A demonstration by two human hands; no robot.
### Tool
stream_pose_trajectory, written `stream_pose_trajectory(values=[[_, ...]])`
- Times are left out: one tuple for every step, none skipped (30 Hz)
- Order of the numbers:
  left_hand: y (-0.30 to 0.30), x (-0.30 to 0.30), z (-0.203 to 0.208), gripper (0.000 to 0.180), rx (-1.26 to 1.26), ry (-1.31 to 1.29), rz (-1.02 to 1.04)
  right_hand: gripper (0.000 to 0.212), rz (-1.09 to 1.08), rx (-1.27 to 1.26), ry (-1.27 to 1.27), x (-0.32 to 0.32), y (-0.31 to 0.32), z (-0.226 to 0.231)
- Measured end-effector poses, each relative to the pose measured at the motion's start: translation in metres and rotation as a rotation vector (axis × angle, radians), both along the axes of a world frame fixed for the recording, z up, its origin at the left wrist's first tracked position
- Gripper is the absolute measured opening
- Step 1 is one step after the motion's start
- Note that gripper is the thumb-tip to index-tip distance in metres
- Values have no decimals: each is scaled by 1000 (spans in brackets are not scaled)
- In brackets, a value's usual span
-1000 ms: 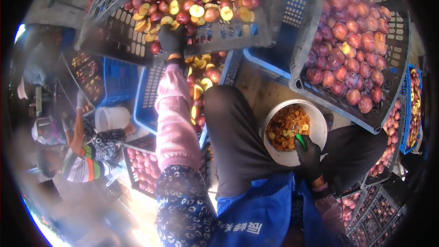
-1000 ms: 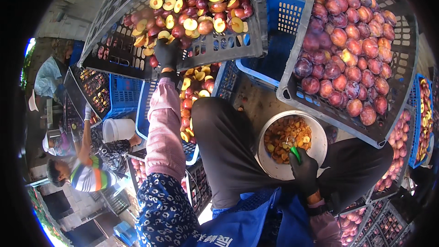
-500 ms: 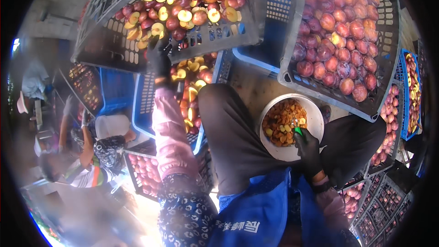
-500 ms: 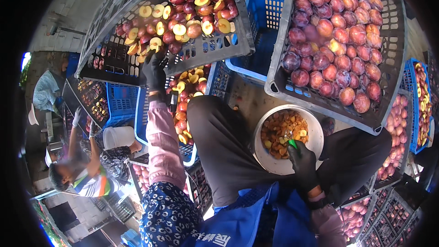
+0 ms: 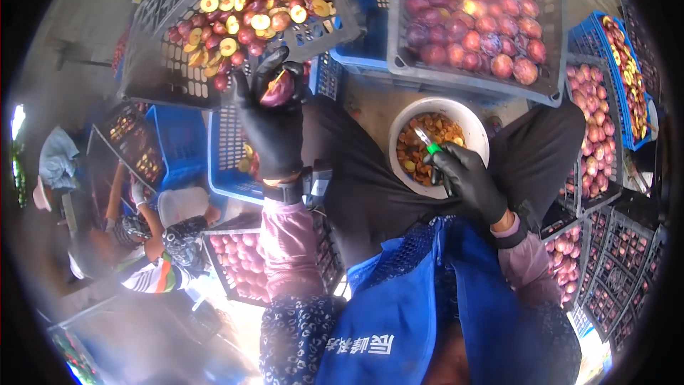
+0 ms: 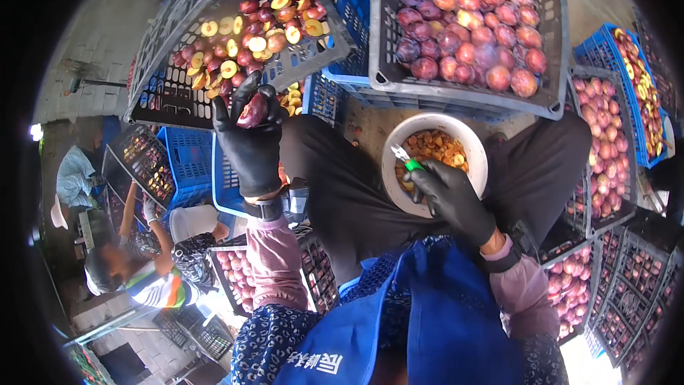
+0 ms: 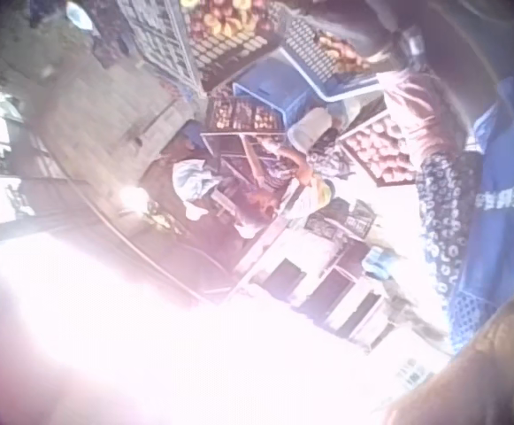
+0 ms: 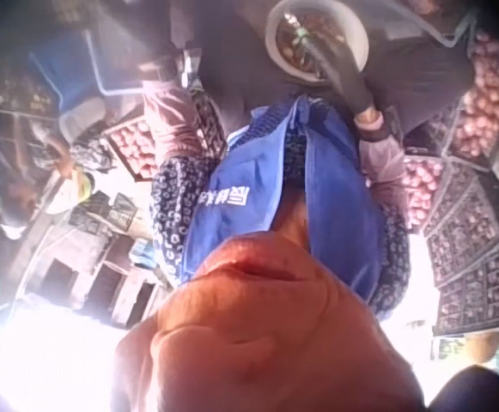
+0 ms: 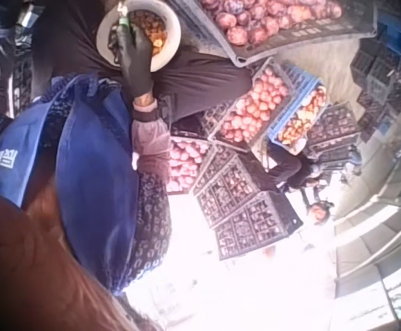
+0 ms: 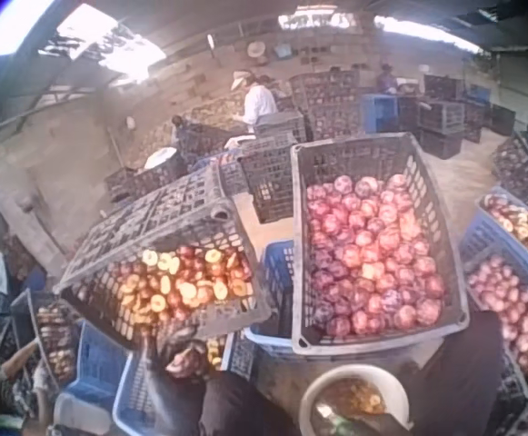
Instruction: Pitting small red fruits using a hand tool and collecting pits in a bucket.
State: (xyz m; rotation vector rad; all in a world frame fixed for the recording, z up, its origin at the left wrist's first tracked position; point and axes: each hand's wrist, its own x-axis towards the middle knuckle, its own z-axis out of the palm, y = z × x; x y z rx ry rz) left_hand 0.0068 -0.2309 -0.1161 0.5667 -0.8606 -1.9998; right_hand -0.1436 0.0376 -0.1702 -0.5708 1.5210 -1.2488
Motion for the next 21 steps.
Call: stream_pose_trajectory(values=[[18,-8,-2,55,-121,-54,-24,27,3,-13,3,2,-5,22],[28,-16,-28,53,-309,-305,325,25,23,-94,101,4,-7,39],[49,-28,-15,49,-391,-320,211,24,25,-166,204,4,-9,47],[55,-28,-21,48,-710,-504,220,22,-18,-333,451,9,-12,50],[62,-29,-27,47,-1035,-678,223,23,26,-253,385,9,-9,66],[76,-30,-21,31,-1265,-783,228,24,-31,-321,580,10,-9,63],[103,-40,4,36,-1044,-722,143,24,-79,-385,772,12,-9,57],[113,-45,-5,40,-892,-594,89,24,-101,-363,765,12,-7,54],[121,-50,-13,43,-737,-470,46,24,-106,-355,830,11,-6,52],[127,-52,-18,43,-733,-472,26,25,-110,-348,893,11,-3,50],[134,-53,-20,44,-743,-464,20,25,-121,-335,888,11,-1,46],[138,-54,-22,44,-756,-458,21,25,-127,-347,946,12,0,39],[142,-56,-23,44,-756,-464,10,24,-132,-362,1003,13,3,36],[146,-58,-22,45,-523,-364,-27,24,-138,-357,995,14,6,35],[150,-60,-21,47,-290,-264,-60,25,-125,-323,1033,15,9,34],[157,-65,-22,29,-462,-263,10,25,-112,-289,1070,16,12,34],[157,-64,-25,29,-462,-270,5,25,-116,-287,1062,16,14,33],[156,-62,-29,25,-601,-301,-24,26,-106,-293,1084,14,16,32],[156,-61,-34,33,-739,-331,-55,26,-96,-299,1107,13,17,32],[159,-65,-42,24,-783,-368,87,26,-98,-297,1101,12,18,33],[159,-66,-42,24,-783,-370,82,27,-102,-333,1117,10,19,35]])
